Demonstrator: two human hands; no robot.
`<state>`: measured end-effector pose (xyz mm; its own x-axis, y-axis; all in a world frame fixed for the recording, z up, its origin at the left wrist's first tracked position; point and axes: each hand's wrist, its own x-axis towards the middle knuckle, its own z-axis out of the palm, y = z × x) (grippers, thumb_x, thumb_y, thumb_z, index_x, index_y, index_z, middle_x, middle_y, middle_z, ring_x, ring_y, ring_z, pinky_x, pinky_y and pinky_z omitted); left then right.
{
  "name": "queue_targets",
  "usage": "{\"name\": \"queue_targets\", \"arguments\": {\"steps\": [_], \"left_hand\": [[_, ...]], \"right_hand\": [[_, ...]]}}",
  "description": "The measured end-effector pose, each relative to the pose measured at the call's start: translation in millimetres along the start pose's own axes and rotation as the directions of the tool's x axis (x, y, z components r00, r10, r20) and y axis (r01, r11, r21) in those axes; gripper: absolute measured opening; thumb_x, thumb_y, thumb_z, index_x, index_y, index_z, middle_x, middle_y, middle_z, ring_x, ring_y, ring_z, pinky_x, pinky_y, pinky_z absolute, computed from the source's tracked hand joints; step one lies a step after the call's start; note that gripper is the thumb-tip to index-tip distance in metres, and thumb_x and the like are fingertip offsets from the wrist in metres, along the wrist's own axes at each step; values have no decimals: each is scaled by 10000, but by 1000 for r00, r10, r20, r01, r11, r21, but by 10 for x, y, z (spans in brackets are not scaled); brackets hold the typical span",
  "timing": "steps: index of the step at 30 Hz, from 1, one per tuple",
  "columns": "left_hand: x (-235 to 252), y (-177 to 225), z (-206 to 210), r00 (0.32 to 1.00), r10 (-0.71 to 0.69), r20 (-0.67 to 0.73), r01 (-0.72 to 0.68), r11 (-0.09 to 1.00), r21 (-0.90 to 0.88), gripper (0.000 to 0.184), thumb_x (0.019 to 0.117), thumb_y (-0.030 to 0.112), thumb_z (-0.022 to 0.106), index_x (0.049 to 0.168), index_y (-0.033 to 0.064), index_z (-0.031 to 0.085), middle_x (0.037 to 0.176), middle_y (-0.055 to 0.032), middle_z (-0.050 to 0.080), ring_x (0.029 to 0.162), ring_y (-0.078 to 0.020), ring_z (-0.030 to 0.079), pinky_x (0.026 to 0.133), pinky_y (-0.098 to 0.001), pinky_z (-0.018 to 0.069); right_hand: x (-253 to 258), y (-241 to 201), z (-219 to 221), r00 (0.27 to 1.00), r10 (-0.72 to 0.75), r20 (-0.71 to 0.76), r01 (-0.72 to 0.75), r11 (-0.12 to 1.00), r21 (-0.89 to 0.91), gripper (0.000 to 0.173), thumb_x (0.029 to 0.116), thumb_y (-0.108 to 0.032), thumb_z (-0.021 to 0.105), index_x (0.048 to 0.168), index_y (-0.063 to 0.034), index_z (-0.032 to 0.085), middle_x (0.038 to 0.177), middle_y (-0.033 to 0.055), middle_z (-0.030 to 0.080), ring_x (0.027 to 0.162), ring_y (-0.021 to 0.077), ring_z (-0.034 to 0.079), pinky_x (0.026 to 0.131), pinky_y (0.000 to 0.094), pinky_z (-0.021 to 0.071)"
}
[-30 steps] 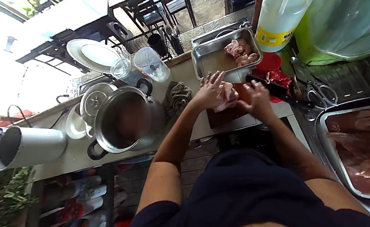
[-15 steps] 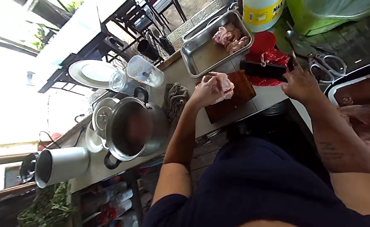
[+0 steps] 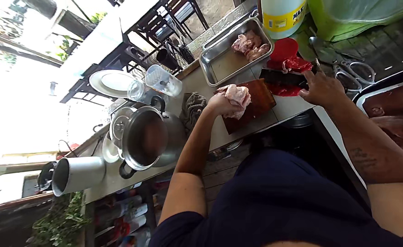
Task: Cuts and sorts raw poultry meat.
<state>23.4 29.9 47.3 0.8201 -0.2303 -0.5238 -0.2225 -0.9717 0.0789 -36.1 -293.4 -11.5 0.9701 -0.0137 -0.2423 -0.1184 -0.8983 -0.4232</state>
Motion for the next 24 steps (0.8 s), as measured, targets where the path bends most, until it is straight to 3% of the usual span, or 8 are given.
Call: {"name": "queue_targets", "arguments": {"steps": [3,5,8,12,15,17,21,24], "left_hand": [[45,-33,129,1000,4,16,-3,999,-39,819,787,605,812,1372,63,626,1446,-226,558,1395,-428,466,1135,-682,329],[63,-146,252,991,117,-66,-128,973,-195,891,712,448,920,1404,5,576,1493,-263,501,1455,-430,389,1192,-625,291],[3,-307,351,965,226,-135,-261,885,-385,1167,649,250,979,1571,-26,319,1639,-283,271,1536,-398,257,1256,-516,230],[-177,-312,224,986,144,-81,-164,906,-391,1057,732,252,942,1553,-31,338,1585,-320,326,1443,-444,390,1175,-575,344],[-382,-84,9,987,57,-153,-117,900,-421,627,919,367,778,1391,5,579,1435,-264,538,1341,-400,517,1115,-588,408],[-363,111,-30,980,-20,-198,-74,888,-454,595,959,445,711,1374,32,607,1427,-209,576,1347,-345,537,1133,-565,410],[28,250,189,900,-216,-380,-19,849,-528,706,900,424,774,1381,-36,541,1331,-265,607,1280,-397,573,1091,-572,438],[-21,217,148,873,-53,-485,-171,897,-407,943,870,318,821,1605,107,270,1535,-263,431,1383,-420,480,1113,-570,438]], "right_hand": [[-104,-4,-40,998,32,-51,-28,996,81,544,983,-236,674,1456,-35,497,1298,347,604,1151,574,604,869,753,454],[-218,-16,-103,998,44,-46,-34,978,204,530,995,-202,678,1441,16,492,1285,354,608,1198,566,581,941,749,424],[-357,-60,-162,997,23,-77,9,920,391,478,1042,-185,621,1415,87,498,1328,368,575,1265,537,546,1055,693,381],[-441,-124,-31,993,35,-114,38,815,579,401,1098,-214,500,1366,84,501,1083,312,615,854,401,626,807,581,507],[-403,-138,39,998,47,-50,-11,827,563,364,1100,-181,482,1359,74,502,1123,314,630,872,419,680,829,602,544],[-332,-103,152,999,27,-42,-2,864,503,338,1095,-199,480,1321,48,520,1017,287,669,820,419,698,781,621,548],[-289,-133,335,1000,-4,-11,9,862,506,325,1095,-211,468,1303,35,514,905,247,655,738,383,683,726,598,550],[-312,-97,421,999,-38,-24,44,854,518,302,1082,-188,491,1267,44,547,907,266,656,783,421,674,754,637,519]]}}
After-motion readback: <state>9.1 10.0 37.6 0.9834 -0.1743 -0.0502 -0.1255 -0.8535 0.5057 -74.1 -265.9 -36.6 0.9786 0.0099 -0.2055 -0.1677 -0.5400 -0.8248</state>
